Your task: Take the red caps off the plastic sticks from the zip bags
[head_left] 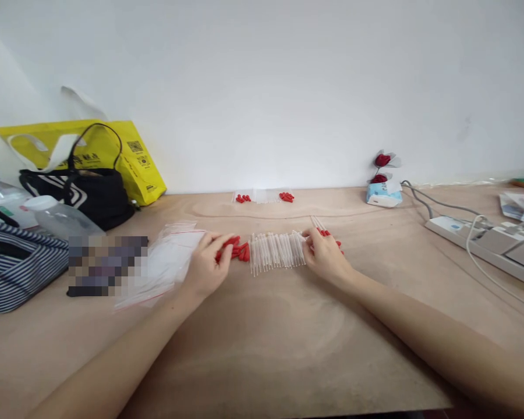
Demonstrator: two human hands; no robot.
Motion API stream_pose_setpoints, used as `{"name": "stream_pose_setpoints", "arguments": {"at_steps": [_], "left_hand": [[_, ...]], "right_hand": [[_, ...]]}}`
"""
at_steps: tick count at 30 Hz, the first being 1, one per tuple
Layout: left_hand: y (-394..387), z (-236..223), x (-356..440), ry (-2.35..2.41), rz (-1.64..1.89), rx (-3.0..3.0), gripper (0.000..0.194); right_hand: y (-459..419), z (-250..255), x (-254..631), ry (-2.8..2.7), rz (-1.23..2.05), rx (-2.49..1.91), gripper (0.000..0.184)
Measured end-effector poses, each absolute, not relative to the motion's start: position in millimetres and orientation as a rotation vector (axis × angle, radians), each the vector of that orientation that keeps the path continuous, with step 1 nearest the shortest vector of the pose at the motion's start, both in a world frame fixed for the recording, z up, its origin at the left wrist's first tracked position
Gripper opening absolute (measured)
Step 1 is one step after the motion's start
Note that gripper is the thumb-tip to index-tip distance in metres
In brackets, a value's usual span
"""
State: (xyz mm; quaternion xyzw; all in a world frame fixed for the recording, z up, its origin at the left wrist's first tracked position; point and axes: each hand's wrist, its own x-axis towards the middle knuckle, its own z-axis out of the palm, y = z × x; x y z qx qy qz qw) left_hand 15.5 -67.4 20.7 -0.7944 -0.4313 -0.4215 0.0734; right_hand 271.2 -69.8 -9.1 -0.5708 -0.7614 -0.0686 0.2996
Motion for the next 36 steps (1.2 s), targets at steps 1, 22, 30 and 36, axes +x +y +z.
{"name": "stream_pose_setpoints", "arguments": {"at_steps": [1,22,30,36], "left_hand": [[-63,22,8,-1.370,-1.262,-2.355,0.021],[-42,17,-22,-1.398,-0.930,-2.446,0.018],[-39,15,-29,-1.356,-0.766,-2.439,0.017],[-47,13,-15,-1.244,-0.923,-2.343,0.014]], "right_hand": [[-65,-7,270,-2.013,-0.189,-1.570,0.022],[-67,-1,238,-2.152,-0.329,-1.825,0.026],[-64,4,244,-2.090,-0.186,-1.796,0.039],[-7,17,304,-1.612,0.230,-2.191,0.023]]}}
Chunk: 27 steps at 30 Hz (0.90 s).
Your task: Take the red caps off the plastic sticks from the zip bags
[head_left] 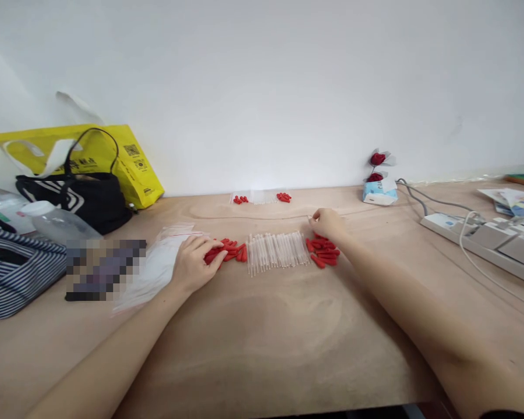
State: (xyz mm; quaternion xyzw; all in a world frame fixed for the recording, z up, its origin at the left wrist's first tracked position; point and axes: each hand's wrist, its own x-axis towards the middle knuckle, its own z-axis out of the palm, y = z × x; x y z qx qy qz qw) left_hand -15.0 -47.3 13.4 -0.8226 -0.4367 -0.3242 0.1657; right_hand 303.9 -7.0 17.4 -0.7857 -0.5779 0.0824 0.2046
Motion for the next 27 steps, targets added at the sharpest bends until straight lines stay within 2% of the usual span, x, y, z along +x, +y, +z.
{"name": "stream_pose_setpoints", "arguments": {"at_steps": [6,15,22,24,27], "left_hand": [[-61,7,12,-1.006,-0.982,-2.474,0.011],[-61,3,13,-0.869,-1.023,-2.519,0.009],[-64,1,24,-0.833,-1.047,-2.533,0.009],[-63,0,31,-0.833,-1.039,-2.540,0.011],[-61,-2,44,-0.845,-1.036,-2.526,0.025]], "right_hand": [[36,7,340,-1.485,0.447,-2.302,0.022],[42,6,337,-1.326,0.575,-2.213,0.006],[7,26,325,-1.252,0.668,-1.747,0.019],[-13,21,310,-1.240,0.723,-1.630,0.018],[-48,8,281,-1.142,1.023,-1.144,0.019]]}}
